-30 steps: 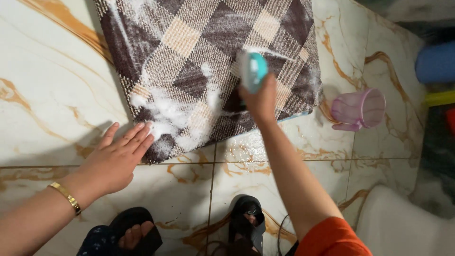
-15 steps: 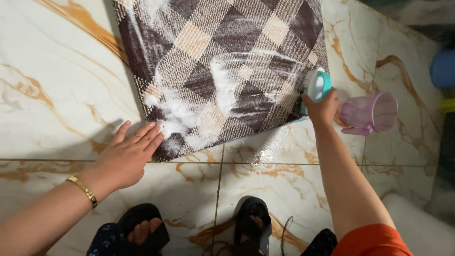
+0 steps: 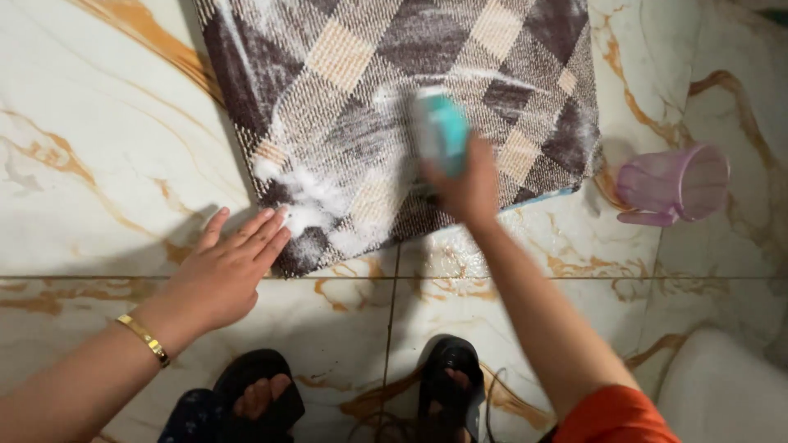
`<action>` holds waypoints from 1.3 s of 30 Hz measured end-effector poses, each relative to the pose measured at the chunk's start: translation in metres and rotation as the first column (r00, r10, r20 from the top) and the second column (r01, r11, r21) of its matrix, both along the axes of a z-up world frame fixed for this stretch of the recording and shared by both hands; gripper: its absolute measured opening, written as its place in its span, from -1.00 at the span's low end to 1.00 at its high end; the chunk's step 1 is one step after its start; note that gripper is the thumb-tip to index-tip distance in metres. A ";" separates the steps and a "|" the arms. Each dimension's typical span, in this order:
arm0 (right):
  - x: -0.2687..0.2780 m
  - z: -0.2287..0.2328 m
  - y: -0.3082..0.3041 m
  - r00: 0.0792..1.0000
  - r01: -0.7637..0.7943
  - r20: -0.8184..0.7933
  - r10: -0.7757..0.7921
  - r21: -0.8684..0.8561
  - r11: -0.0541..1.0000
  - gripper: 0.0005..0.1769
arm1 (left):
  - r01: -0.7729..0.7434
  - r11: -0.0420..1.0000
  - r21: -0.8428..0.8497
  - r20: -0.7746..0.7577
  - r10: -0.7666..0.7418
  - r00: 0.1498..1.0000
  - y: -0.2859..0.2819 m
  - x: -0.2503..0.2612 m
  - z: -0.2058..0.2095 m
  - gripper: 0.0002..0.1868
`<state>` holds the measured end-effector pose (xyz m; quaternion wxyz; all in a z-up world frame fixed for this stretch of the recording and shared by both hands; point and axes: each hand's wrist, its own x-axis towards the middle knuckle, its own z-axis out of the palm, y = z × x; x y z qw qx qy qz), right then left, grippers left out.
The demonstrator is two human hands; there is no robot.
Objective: Scrubbing a floor mat with soap and a brush on the bathroom floor.
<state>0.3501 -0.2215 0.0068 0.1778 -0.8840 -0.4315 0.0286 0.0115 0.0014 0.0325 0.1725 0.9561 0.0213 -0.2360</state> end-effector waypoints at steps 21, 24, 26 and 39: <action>-0.007 -0.001 -0.018 0.997 -0.069 0.023 0.069 -0.009 0.998 -0.26 | 0.022 1.000 0.001 0.041 -0.022 0.999 0.003 0.004 0.004 -0.08; 0.089 -0.018 -0.128 0.955 0.283 0.079 -0.287 0.065 0.957 -0.27 | 0.013 1.000 -0.010 0.039 -0.012 0.999 0.000 0.002 0.005 -0.09; 0.131 -0.022 -0.158 0.865 0.487 0.022 -0.501 0.200 0.850 -0.21 | 0.013 0.999 0.034 0.026 -0.014 1.000 0.006 0.004 0.005 -0.12; -0.113 0.046 0.015 0.962 -0.185 -0.199 0.189 0.040 0.982 -0.10 | 0.052 0.998 0.039 0.021 -0.053 0.998 0.000 0.003 0.002 -0.08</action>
